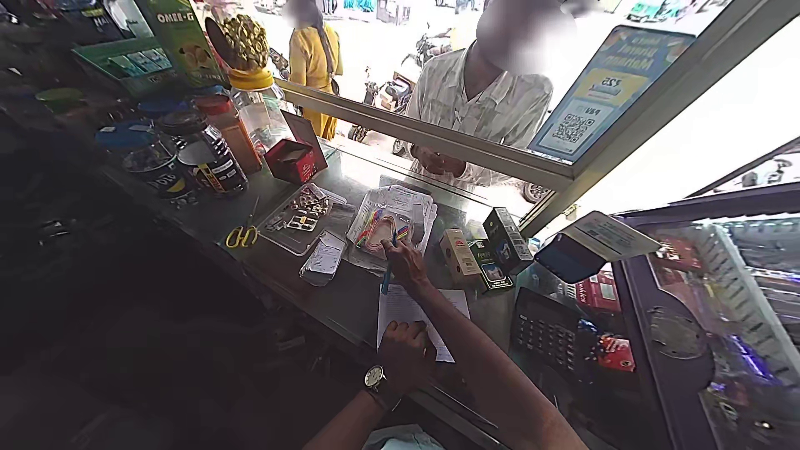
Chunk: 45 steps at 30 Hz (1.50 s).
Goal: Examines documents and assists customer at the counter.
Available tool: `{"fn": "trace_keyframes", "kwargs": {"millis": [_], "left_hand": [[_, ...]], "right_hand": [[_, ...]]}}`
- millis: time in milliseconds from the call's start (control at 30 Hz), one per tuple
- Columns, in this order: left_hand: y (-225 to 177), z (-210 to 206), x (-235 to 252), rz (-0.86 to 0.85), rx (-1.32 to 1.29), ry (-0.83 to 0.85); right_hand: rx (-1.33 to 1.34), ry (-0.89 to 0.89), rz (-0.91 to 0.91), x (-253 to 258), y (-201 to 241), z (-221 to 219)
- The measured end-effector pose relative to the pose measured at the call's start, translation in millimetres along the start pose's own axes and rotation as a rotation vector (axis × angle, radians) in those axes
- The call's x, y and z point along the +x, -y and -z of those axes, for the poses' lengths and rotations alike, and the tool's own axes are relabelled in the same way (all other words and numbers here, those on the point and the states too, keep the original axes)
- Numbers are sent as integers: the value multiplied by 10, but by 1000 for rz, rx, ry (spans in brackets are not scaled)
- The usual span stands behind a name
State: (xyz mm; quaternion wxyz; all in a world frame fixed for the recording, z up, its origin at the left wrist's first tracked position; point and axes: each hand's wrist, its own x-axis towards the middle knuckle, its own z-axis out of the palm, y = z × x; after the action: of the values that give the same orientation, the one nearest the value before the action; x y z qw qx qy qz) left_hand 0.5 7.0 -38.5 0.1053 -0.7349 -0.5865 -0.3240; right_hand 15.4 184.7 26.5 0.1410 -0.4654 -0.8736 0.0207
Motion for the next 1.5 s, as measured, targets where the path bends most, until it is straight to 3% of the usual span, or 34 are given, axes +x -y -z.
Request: {"fn": "trace_keyframes", "kwargs": {"millis": [233, 433, 567, 700, 867, 967, 1100, 1200, 1267, 1367, 1500], "left_hand": [[-12, 27, 5, -16, 19, 1], [-19, 12, 22, -14, 23, -52], [-4, -20, 2, -19, 37, -62], [3, -37, -11, -2, 7, -42], [2, -15, -8, 40, -51, 50], [2, 17, -65, 26, -116, 67], [9, -40, -19, 25, -124, -7], [17, -34, -3, 19, -126, -22], [14, -40, -16, 16, -127, -19], [11, -44, -7, 16, -125, -20], [4, -29, -24, 16, -114, -15]], "right_hand": [[155, 277, 24, 259, 44, -40], [91, 368, -85, 387, 75, -38], [-40, 354, -42, 283, 187, 32], [-52, 239, -31, 241, 252, 251], [243, -156, -195, -6, 272, 953], [655, -496, -173, -553, 161, 1335], [1115, -843, -406, -1132, -179, 1952], [1525, -1033, -434, -1498, -415, 2191], [1618, -1078, -423, -1733, -552, 2162], [1601, -1003, -466, -2099, -694, 1965], [1460, -692, -648, -2413, -726, 1695]]}}
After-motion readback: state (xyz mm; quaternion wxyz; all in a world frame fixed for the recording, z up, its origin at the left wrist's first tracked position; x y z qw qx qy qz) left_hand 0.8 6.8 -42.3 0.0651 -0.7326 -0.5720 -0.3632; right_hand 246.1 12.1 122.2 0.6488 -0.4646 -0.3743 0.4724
